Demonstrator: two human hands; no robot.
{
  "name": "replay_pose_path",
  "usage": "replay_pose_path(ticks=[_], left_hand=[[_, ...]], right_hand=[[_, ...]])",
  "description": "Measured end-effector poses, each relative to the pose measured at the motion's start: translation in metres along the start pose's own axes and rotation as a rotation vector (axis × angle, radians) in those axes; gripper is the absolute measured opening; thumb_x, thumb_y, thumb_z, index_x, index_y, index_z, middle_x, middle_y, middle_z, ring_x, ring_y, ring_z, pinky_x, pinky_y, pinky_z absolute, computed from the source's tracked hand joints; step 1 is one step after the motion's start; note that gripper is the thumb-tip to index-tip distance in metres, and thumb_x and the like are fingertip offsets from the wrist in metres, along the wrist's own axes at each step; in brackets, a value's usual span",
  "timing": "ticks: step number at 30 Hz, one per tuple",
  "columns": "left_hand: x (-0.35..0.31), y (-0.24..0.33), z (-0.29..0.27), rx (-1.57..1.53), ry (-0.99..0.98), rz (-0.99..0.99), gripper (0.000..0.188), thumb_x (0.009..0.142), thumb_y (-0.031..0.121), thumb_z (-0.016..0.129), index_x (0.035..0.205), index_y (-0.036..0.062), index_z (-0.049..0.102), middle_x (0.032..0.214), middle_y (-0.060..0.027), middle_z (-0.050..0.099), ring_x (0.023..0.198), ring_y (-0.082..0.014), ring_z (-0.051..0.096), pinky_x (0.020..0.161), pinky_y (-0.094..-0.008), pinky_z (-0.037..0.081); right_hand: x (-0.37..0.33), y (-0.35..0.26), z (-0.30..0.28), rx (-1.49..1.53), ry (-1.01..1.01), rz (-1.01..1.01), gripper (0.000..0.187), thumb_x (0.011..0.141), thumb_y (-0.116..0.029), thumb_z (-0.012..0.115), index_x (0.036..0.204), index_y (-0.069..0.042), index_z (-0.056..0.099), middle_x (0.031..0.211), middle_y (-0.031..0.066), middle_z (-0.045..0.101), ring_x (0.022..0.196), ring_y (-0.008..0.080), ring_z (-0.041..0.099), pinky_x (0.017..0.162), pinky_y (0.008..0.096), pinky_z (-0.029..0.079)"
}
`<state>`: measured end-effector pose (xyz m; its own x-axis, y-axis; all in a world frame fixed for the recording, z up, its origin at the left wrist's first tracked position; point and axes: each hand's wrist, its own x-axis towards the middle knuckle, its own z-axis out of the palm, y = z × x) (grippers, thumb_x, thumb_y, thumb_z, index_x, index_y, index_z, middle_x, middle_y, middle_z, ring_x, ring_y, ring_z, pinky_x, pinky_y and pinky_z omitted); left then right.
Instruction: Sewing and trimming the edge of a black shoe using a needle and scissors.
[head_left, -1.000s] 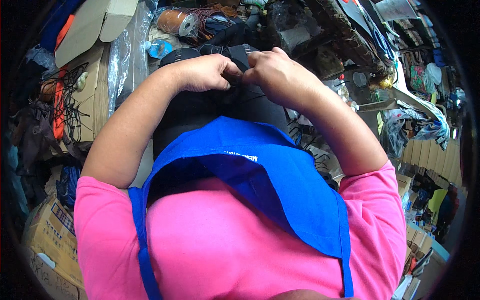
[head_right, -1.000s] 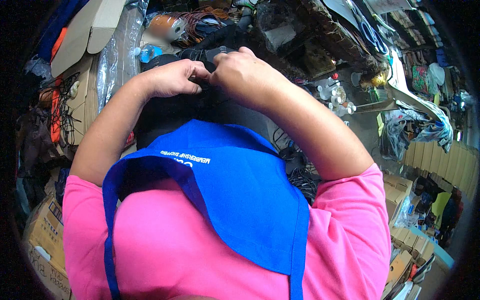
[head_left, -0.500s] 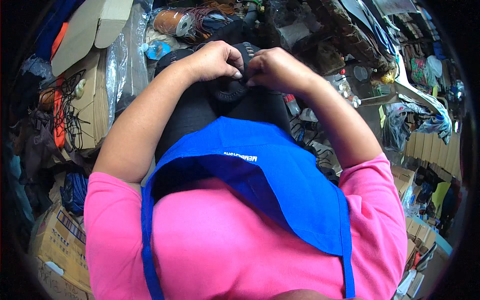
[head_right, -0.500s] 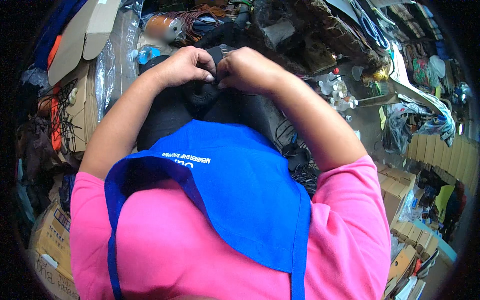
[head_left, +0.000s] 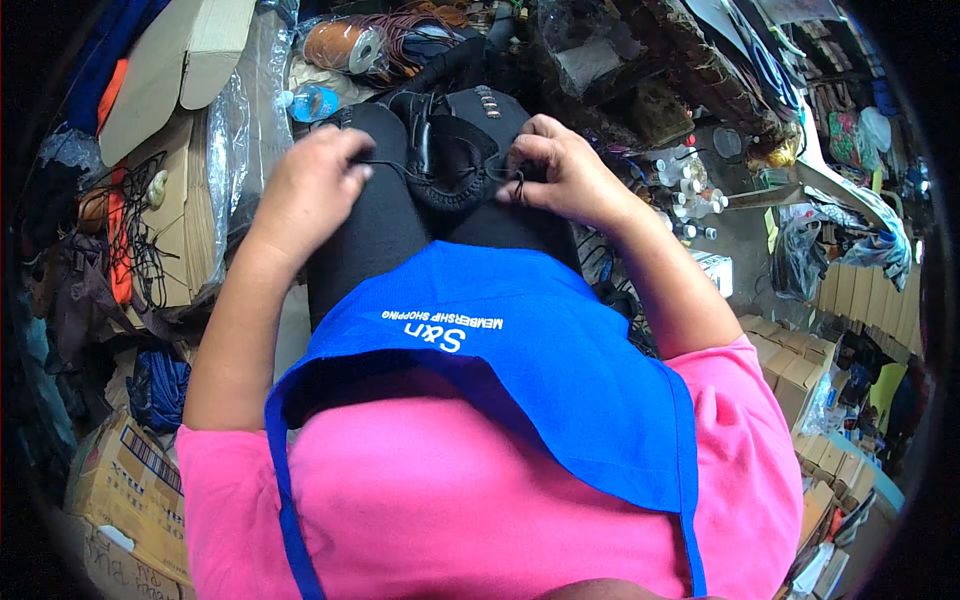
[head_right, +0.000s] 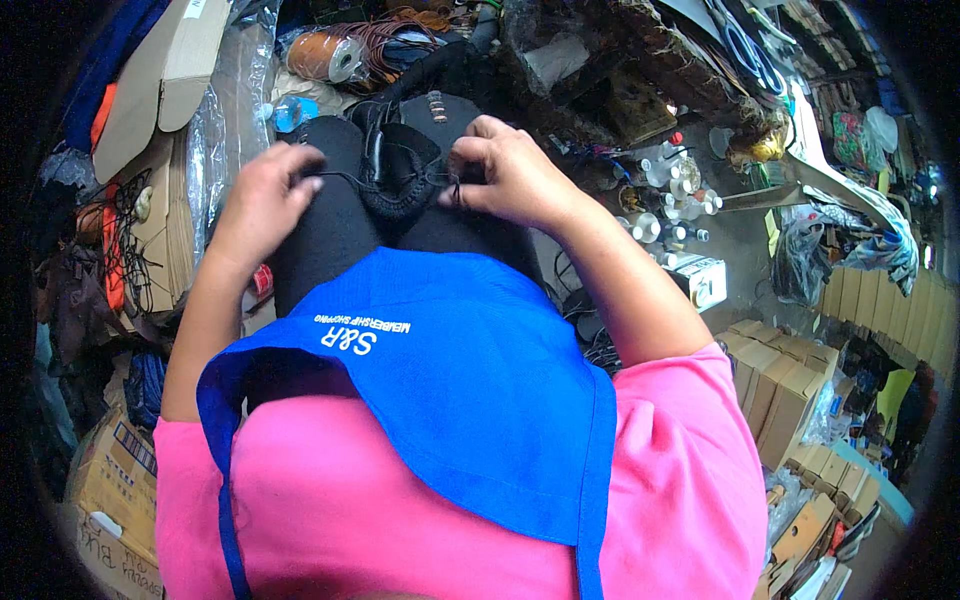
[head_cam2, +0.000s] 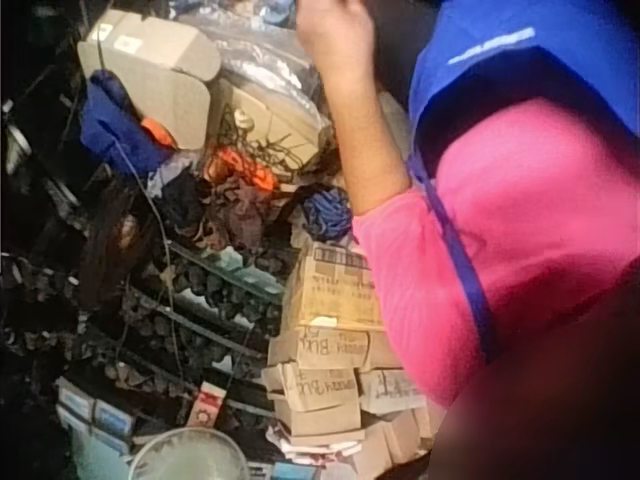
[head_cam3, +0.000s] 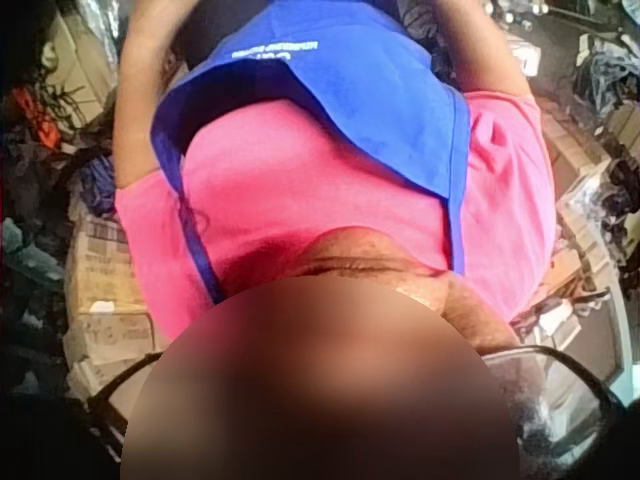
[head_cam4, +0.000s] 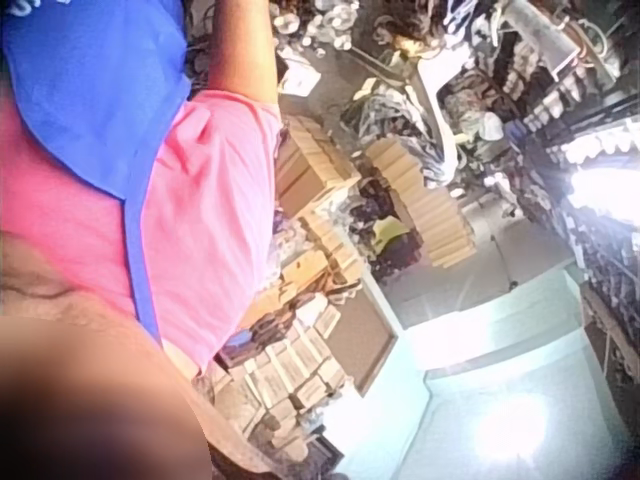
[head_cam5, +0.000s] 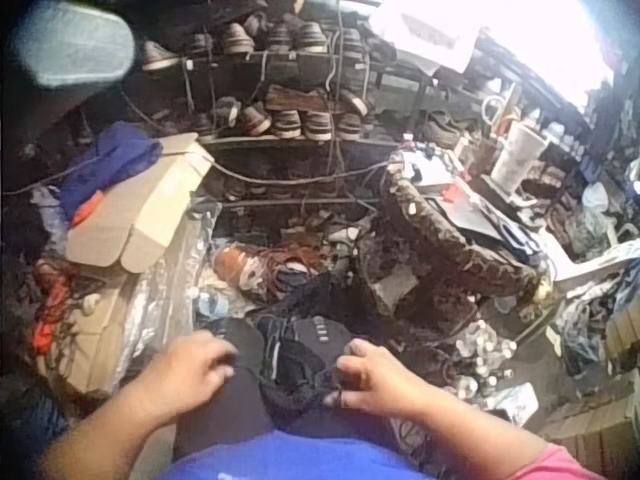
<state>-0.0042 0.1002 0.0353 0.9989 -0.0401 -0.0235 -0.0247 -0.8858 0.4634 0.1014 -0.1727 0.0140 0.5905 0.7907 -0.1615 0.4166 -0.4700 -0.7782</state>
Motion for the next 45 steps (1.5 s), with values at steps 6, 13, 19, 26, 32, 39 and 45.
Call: replay_pose_path(ticks=[6, 13, 19, 26, 32, 39, 45], left_hand=[[0.002, 0.017, 0.015, -0.113, -0.149, 0.219, 0.033, 0.072, 0.015, 0.071, 0.103, 0.0047, 0.063, 0.096, -0.0152, 0.063, 0.09, -0.0326, 0.061, 0.082, -0.0386, 0.049], [0.005, -0.028, 0.003, -0.586, 0.311, -0.157, 0.014, 0.088, 0.011, 0.057, 0.093, 0.0003, 0.065, 0.091, -0.0123, 0.066, 0.087, -0.0263, 0.063, 0.079, -0.032, 0.049], [0.017, 0.033, -0.001, -1.988, 0.251, -0.244, 0.042, 0.1, 0.037, 0.036, 0.077, 0.0083, 0.056, 0.072, -0.0044, 0.056, 0.068, -0.0129, 0.054, 0.078, -0.0351, 0.043], [-0.002, -0.02, -0.011, -1.877, 0.079, -0.345, 0.039, 0.1, 0.03, 0.037, 0.065, 0.015, 0.036, 0.055, 0.0044, 0.024, 0.047, -0.0087, 0.02, 0.06, -0.0275, 0.032], [0.023, 0.039, 0.011, -2.007, 0.121, -0.472, 0.033, 0.099, 0.024, 0.042, 0.067, 0.0157, 0.039, 0.057, 0.0046, 0.027, 0.048, -0.0093, 0.024, 0.056, -0.0275, 0.03], [-0.022, -0.078, -0.003, -1.096, 0.157, -0.522, 0.03, 0.096, 0.031, 0.049, 0.096, 0.003, 0.06, 0.09, -0.0095, 0.063, 0.079, -0.0155, 0.06, 0.076, -0.0328, 0.047], [-0.058, -0.087, -0.037, 0.016, 0.425, -0.114, 0.04, 0.075, 0.005, 0.069, 0.114, 0.0033, 0.062, 0.107, -0.0084, 0.063, 0.103, -0.0197, 0.057, 0.093, -0.0304, 0.042]], right_hand=[[0.027, 0.027, -0.003, 0.912, 0.647, 0.299, 0.035, 0.094, -0.034, 0.053, 0.089, -0.001, 0.064, 0.093, 0.0106, 0.062, 0.083, 0.0211, 0.06, 0.079, 0.0321, 0.046], [0.02, 0.045, 0.008, 2.149, 0.125, 0.139, 0.042, 0.097, -0.042, 0.041, 0.07, -0.01, 0.048, 0.061, 0.0005, 0.04, 0.056, 0.0142, 0.039, 0.066, 0.0319, 0.038], [0.015, 0.033, 0.007, 2.002, 0.106, 0.22, 0.046, 0.098, -0.044, 0.038, 0.065, -0.012, 0.041, 0.053, -0.0019, 0.029, 0.047, 0.0115, 0.028, 0.057, 0.0276, 0.033], [-0.017, 0.023, 0.0, 1.613, 0.265, 0.294, 0.05, 0.099, -0.042, 0.039, 0.057, -0.014, 0.034, 0.047, -0.0024, 0.024, 0.043, 0.0116, 0.023, 0.053, 0.0281, 0.029], [0.004, -0.006, 0.009, 1.562, 0.4, 0.435, 0.043, 0.099, -0.037, 0.042, 0.061, -0.015, 0.037, 0.052, -0.0037, 0.027, 0.046, 0.0113, 0.025, 0.053, 0.0294, 0.032], [-0.048, 0.094, -0.015, 1.411, 0.254, 0.539, 0.033, 0.09, -0.035, 0.061, 0.099, -0.003, 0.059, 0.099, 0.015, 0.064, 0.092, 0.0278, 0.063, 0.094, 0.0408, 0.045], [-0.084, 0.107, -0.076, 0.161, 0.257, 0.512, 0.057, 0.08, -0.026, 0.071, 0.129, -0.007, 0.051, 0.118, 0.0126, 0.061, 0.109, 0.0203, 0.056, 0.096, 0.0345, 0.043]])
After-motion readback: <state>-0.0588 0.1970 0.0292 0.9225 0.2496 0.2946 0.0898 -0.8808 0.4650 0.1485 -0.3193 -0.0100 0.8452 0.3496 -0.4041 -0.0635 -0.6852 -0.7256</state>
